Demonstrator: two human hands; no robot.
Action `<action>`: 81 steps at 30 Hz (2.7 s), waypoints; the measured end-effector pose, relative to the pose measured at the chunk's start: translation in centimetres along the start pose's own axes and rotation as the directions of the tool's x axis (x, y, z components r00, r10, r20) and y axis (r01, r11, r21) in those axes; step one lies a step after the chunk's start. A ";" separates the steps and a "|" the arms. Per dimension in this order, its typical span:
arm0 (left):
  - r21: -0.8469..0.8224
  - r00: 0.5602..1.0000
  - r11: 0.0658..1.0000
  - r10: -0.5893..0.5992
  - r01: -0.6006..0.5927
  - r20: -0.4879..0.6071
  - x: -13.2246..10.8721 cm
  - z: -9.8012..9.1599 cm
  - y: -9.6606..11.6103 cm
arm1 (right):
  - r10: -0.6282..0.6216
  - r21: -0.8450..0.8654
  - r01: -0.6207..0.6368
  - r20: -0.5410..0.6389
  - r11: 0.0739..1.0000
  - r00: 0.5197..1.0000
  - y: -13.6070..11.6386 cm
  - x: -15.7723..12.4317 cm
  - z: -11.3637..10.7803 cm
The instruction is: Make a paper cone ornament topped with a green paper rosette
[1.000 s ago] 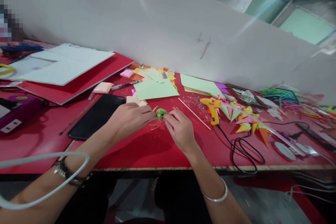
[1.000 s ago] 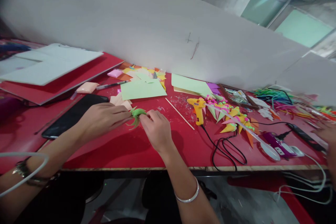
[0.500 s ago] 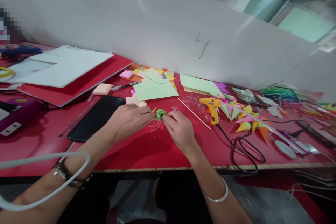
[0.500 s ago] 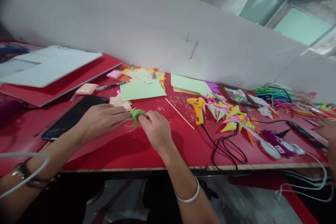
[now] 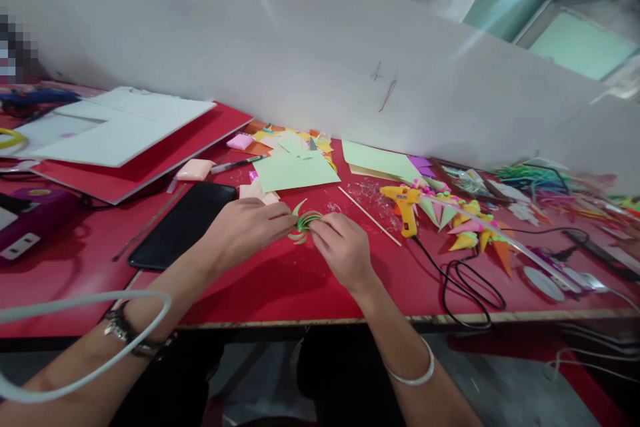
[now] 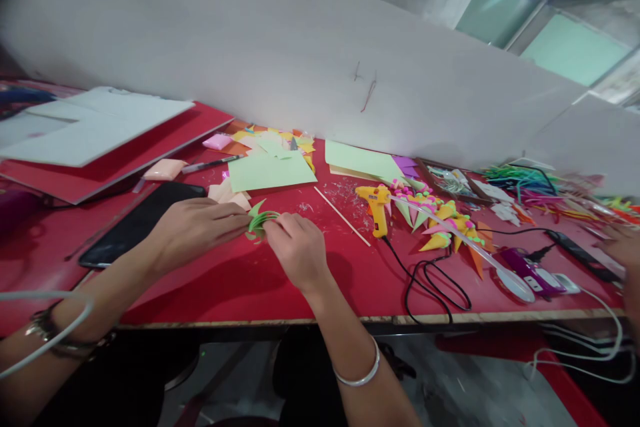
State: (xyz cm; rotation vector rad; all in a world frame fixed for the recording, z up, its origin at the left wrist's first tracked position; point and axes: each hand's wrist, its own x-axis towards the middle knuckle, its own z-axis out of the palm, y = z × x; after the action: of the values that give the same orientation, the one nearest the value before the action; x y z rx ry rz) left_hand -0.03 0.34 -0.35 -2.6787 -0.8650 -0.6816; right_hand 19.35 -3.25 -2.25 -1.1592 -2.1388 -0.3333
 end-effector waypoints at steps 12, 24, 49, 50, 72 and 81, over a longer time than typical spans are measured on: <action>-0.257 0.985 0.951 -0.162 0.173 0.064 0.6 0.1 0.7 | 0.004 0.044 0.000 -0.081 0.999 0.997 0.0 -0.1 0.1; -0.396 0.992 0.911 -0.082 0.113 0.096 0.9 1.1 1.3 | -0.026 0.006 0.026 -0.041 1.000 0.999 -0.1 0.0 0.0; -0.507 0.973 0.833 -0.151 0.221 0.175 0.9 0.5 1.8 | 0.023 0.246 -0.032 0.042 0.969 0.999 -0.9 0.5 -0.6; -0.514 0.974 0.830 -0.146 0.217 0.175 0.9 0.5 1.8 | 0.036 0.241 -0.044 0.039 0.970 0.999 -0.9 0.5 -0.6; -0.546 0.987 0.823 -0.136 0.159 0.081 1.0 0.8 1.3 | 0.068 0.458 -0.040 -0.043 0.888 0.997 -1.9 0.7 -1.2; -0.610 0.976 0.766 -0.209 0.204 0.064 1.0 0.7 1.5 | 0.129 0.530 -0.077 -0.061 0.844 0.990 -1.4 0.8 -1.2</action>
State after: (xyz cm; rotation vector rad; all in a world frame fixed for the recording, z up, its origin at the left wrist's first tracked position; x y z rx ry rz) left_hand 1.86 -0.08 -0.57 -3.1597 -1.1024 -1.2099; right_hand 18.40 -4.14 -0.74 -0.9039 -1.8996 0.2404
